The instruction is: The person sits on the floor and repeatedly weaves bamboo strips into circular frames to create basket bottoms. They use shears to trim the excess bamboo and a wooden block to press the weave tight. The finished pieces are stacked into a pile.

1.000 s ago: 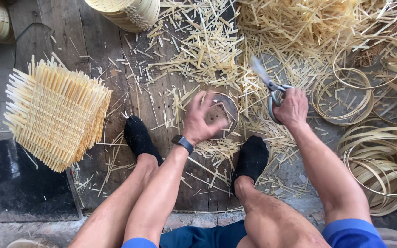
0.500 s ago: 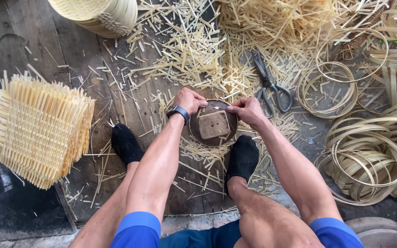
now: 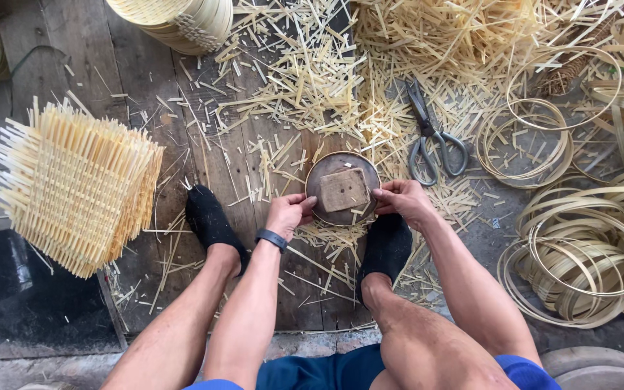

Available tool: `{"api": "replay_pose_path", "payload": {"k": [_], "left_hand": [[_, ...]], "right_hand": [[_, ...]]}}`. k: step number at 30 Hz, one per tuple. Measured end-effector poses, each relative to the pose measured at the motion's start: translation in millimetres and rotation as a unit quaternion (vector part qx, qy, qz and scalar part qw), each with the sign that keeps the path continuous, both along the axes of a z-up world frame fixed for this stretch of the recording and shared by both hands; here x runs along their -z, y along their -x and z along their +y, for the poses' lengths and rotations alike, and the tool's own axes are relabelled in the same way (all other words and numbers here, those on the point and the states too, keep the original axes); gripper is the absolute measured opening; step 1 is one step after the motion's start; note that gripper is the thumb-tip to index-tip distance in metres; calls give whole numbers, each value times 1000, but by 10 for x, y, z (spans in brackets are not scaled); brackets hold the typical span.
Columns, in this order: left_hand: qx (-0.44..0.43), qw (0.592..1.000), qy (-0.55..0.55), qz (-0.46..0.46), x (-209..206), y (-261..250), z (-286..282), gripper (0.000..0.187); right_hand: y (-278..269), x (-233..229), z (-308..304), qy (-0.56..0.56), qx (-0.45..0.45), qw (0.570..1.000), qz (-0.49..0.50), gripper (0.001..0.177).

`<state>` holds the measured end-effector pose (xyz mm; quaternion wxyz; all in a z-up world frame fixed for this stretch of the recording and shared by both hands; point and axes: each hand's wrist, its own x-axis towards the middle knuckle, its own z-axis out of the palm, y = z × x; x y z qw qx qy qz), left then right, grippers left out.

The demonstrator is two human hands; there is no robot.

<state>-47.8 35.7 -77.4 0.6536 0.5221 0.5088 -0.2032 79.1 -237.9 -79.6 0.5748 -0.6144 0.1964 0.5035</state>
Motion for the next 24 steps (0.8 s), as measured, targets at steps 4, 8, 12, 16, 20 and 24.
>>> {"api": "replay_pose_path", "payload": {"k": [4, 8, 12, 16, 20, 24], "left_hand": [[-18, 998, -59, 0, 146, 42, -112, 23], [-43, 997, -70, -1, -89, -53, -181, 23], [-133, 984, 115, -29, -338, 81, -257, 23], [-113, 991, 71, -26, -96, 169, -548, 23], [-102, 994, 33, -10, 10, 208, -526, 21], [101, 989, -80, -77, -127, 157, -160, 16]], "right_hand": [[-13, 53, 47, 37, 13, 999, -4, 20], [35, -175, 120, 76, 17, 996, -48, 18], [145, -360, 109, -24, 78, 997, 12, 17], [283, -249, 238, 45, 57, 997, -39, 21], [294, -404, 277, 106, -28, 990, -87, 29], [-137, -730, 199, 81, -81, 983, -144, 35]]}}
